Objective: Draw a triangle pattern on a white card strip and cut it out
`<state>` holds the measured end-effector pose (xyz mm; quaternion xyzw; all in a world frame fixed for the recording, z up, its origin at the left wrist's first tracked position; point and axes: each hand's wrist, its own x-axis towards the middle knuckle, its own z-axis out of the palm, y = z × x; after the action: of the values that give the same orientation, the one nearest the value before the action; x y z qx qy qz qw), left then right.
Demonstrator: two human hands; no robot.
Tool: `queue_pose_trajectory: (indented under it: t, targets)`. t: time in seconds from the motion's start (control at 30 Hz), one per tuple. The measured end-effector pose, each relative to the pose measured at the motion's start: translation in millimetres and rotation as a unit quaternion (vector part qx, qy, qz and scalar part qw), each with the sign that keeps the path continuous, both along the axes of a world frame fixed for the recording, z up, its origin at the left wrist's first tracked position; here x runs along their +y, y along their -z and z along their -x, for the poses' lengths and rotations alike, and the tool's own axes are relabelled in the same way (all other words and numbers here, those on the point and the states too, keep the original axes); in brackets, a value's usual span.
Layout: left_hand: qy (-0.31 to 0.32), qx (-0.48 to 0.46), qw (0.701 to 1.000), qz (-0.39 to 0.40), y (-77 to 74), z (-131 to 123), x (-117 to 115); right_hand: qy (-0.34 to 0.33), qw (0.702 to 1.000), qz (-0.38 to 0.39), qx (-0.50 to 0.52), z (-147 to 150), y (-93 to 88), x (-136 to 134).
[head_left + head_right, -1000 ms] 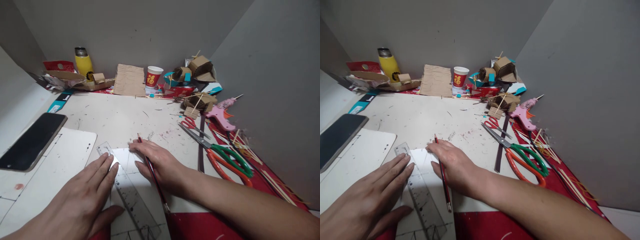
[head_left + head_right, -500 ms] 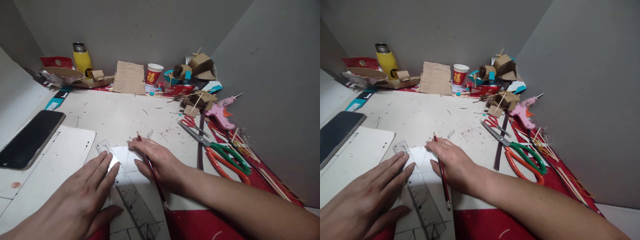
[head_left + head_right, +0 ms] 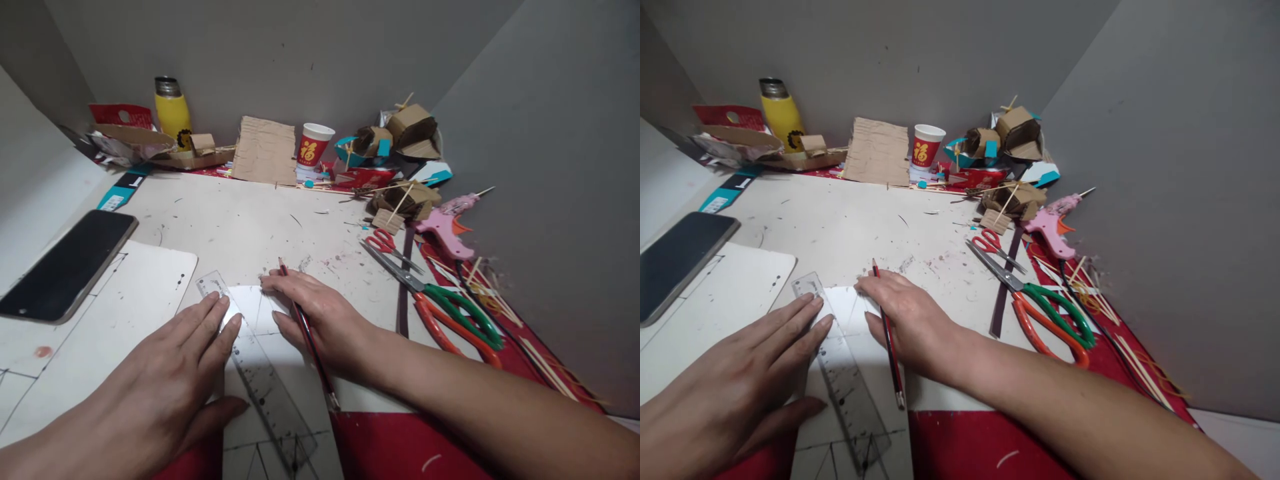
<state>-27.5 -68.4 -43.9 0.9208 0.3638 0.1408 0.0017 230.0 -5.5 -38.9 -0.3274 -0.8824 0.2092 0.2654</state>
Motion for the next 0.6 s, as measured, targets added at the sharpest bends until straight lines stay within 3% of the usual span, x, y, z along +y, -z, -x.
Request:
queue_pose_trajectory:
  t: [0.3, 0.6]
  targets:
    - [-0.004, 0.037, 0.999, -0.004, 2.4, -1.3, 0.3, 0.000, 1.000, -0.020, -0.005, 0.0, 0.6, -0.2]
    - [-0.031, 0.079, 0.995, 0.049, -0.2, -3.1, -3.3, 0.001, 0.999, -0.035, -0.002, 0.4, 3.6, -1.1]
